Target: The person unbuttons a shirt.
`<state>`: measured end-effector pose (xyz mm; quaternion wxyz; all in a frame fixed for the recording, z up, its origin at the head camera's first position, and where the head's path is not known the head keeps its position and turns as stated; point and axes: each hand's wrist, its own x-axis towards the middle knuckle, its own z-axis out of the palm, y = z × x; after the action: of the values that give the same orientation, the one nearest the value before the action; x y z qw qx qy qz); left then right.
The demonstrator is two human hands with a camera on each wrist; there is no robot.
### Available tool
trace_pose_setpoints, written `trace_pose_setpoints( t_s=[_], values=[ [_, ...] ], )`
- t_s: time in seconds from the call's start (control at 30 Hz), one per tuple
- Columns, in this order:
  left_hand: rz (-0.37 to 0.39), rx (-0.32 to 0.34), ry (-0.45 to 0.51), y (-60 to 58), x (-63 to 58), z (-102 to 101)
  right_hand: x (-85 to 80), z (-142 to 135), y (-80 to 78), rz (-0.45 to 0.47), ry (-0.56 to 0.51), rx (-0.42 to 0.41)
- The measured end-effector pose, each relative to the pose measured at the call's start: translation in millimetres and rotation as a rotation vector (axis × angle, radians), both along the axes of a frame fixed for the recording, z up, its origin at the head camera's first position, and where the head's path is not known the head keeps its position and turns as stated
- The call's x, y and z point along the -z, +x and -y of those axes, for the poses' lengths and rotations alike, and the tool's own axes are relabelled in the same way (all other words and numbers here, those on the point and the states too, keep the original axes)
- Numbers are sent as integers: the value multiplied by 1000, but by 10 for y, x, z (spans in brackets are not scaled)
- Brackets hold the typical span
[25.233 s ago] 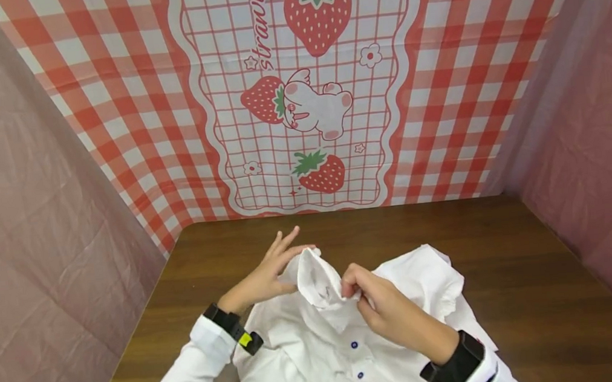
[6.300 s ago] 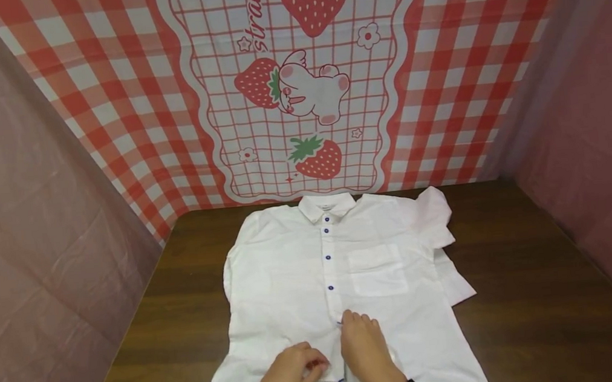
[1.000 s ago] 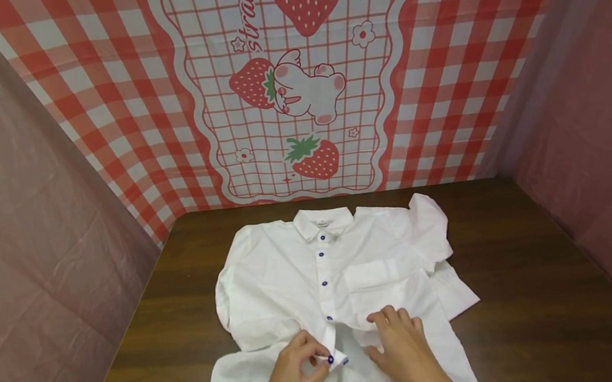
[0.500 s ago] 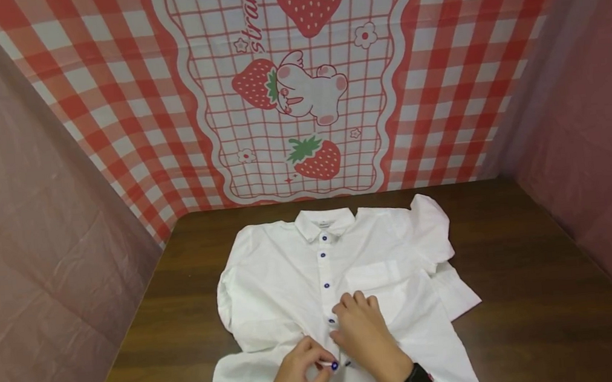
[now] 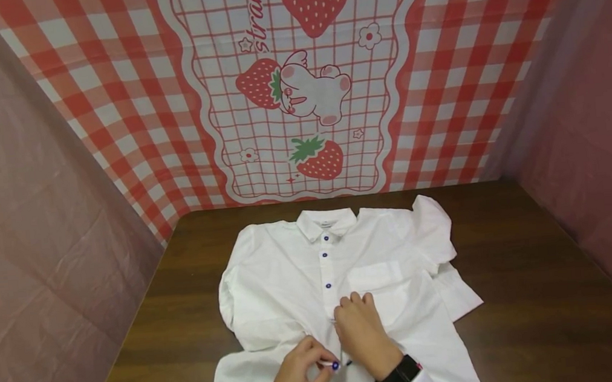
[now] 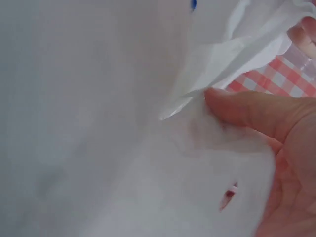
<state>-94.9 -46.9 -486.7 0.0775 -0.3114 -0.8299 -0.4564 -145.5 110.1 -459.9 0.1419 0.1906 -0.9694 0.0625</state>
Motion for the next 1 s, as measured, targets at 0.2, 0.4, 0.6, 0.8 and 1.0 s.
trace_pose_setpoints(
  t_s=[0.2, 0.4, 0.6, 0.8, 1.0],
  values=[
    [-21, -8, 6, -28, -25, -5, -43, -33, -18, -31, -33, 5],
    [16, -63, -9, -76, -149, -13, -136, -89, -40, -141, -125, 2],
    [-96, -150, 96, -169, -276, -75, -212, -135, -69, -293, -219, -3],
    [-121, -170, 152, -295, -355, -156, -240, -150, -103, -419, -306, -19],
    [-98, -150, 183, -383, -405, -234, -261, -150, -87, -495, -410, -47]
  ],
)
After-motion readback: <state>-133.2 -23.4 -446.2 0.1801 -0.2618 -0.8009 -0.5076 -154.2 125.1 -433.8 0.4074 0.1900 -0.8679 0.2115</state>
